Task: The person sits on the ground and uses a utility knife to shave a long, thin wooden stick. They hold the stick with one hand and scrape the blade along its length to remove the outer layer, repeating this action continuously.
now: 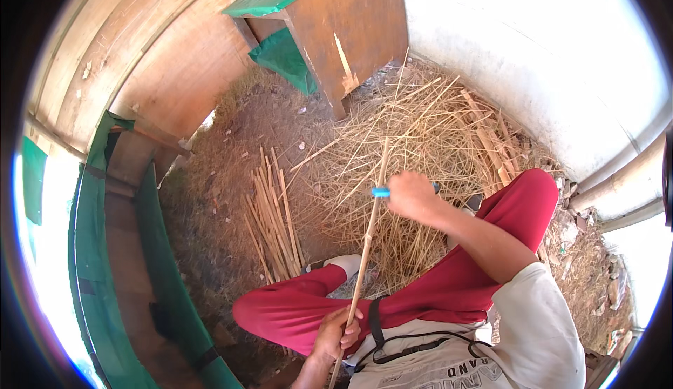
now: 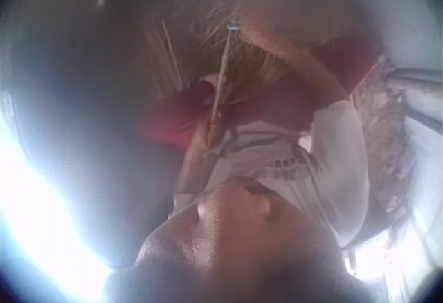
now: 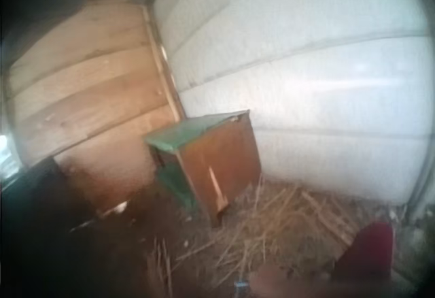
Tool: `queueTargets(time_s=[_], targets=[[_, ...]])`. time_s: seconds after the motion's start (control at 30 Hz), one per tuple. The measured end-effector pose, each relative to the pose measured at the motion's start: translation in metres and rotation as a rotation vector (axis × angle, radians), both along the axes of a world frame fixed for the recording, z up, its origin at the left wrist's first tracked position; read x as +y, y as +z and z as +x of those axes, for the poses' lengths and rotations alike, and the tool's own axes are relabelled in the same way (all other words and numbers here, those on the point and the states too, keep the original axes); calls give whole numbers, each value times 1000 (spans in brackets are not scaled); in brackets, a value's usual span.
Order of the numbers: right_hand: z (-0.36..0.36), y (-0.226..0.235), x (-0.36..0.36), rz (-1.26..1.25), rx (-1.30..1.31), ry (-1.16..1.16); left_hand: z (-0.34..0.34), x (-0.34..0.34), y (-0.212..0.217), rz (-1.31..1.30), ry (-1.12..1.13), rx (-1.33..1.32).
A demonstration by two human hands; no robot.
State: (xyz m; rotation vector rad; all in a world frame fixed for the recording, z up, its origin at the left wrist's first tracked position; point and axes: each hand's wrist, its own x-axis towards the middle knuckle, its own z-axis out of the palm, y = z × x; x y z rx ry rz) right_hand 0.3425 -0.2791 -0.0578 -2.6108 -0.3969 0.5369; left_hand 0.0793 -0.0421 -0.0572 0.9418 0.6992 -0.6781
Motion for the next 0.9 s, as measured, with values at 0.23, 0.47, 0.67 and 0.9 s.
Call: queueTargets(time_s=[0.23,0.47,0.67,0.9], targets=[[-21,-2,-7,-39,-152,115,45,-24,4,230,3,-169],[-11,-26,-4,-42,-140,104,44,-45,1,501,-44,-212],[41,-77,-39,-348,47,-96,2,-38,26,584,-41,-342],[52,-97,-54,-213,-102,-247,-17,17,64,473,92,-73]])
